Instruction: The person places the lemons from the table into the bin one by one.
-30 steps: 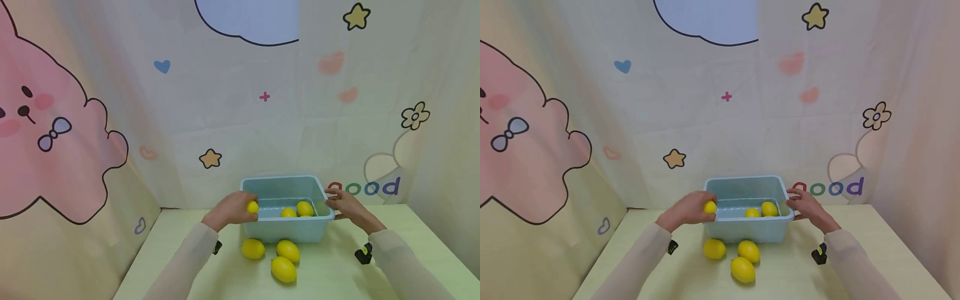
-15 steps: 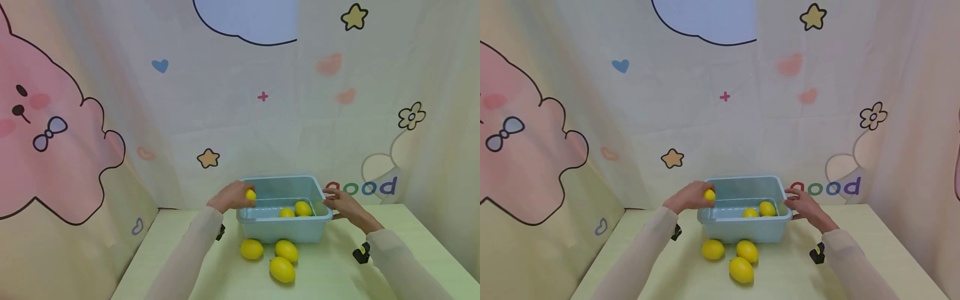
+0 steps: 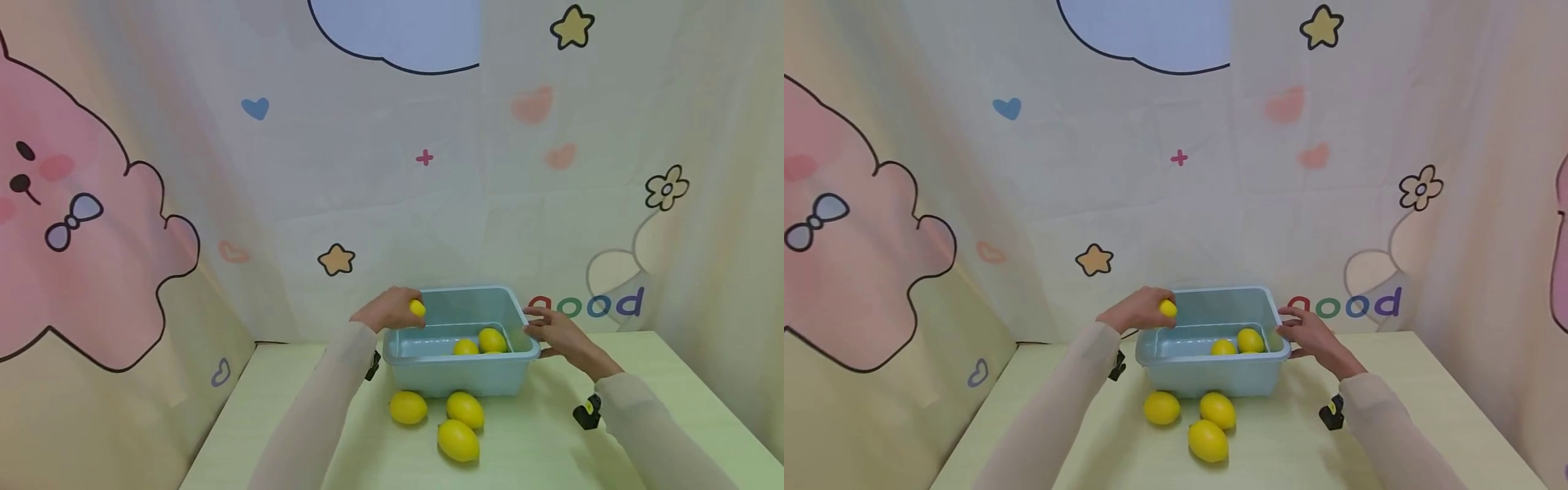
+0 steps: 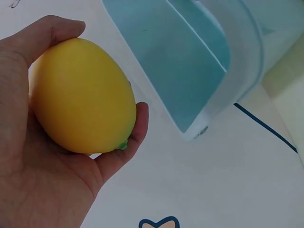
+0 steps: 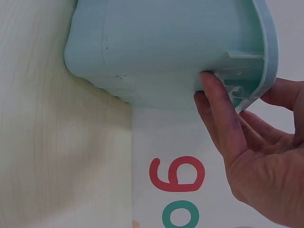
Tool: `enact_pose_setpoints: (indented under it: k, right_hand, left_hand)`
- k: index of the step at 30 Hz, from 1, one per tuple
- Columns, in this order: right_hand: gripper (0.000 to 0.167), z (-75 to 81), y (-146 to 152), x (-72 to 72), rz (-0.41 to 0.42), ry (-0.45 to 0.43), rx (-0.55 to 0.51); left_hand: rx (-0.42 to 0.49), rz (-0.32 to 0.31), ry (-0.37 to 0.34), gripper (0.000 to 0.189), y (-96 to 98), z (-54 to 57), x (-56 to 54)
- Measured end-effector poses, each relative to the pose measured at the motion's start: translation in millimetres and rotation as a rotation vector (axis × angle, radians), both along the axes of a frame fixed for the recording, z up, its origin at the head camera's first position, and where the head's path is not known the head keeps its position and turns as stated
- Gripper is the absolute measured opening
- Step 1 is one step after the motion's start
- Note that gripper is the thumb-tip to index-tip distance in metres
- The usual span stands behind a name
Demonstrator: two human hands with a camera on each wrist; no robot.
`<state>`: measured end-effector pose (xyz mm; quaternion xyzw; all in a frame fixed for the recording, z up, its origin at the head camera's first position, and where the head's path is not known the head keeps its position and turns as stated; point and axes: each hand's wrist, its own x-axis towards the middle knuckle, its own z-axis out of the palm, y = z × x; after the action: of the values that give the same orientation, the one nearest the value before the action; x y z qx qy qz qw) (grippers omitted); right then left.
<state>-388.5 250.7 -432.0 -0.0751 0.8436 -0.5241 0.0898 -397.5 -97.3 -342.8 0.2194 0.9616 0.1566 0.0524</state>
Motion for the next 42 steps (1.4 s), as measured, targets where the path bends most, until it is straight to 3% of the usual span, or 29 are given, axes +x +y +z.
enact_pose_setpoints:
  k: [12,25,32,42]
  right_hand:
    - [0.064,-1.5,-4.9,-1.0,-0.012,-0.011,0.008]
    - [0.062,-2.0,-4.0,2.3,0.003,-0.003,-0.013]
    - [0.063,-0.1,-2.2,1.5,0.000,-0.004,-0.011]
    - [0.063,0.2,0.3,1.9,-0.002,0.001,-0.009]
  left_hand:
    - [-0.045,0.107,-0.097,0.048,6.4,5.3,-5.4]
    - [-0.019,0.149,-0.157,0.060,19.2,-1.8,-10.0]
    - [-0.033,0.139,-0.144,0.056,20.4,-5.7,-13.7]
    - [-0.039,0.088,-0.128,0.035,17.5,-14.1,-20.5]
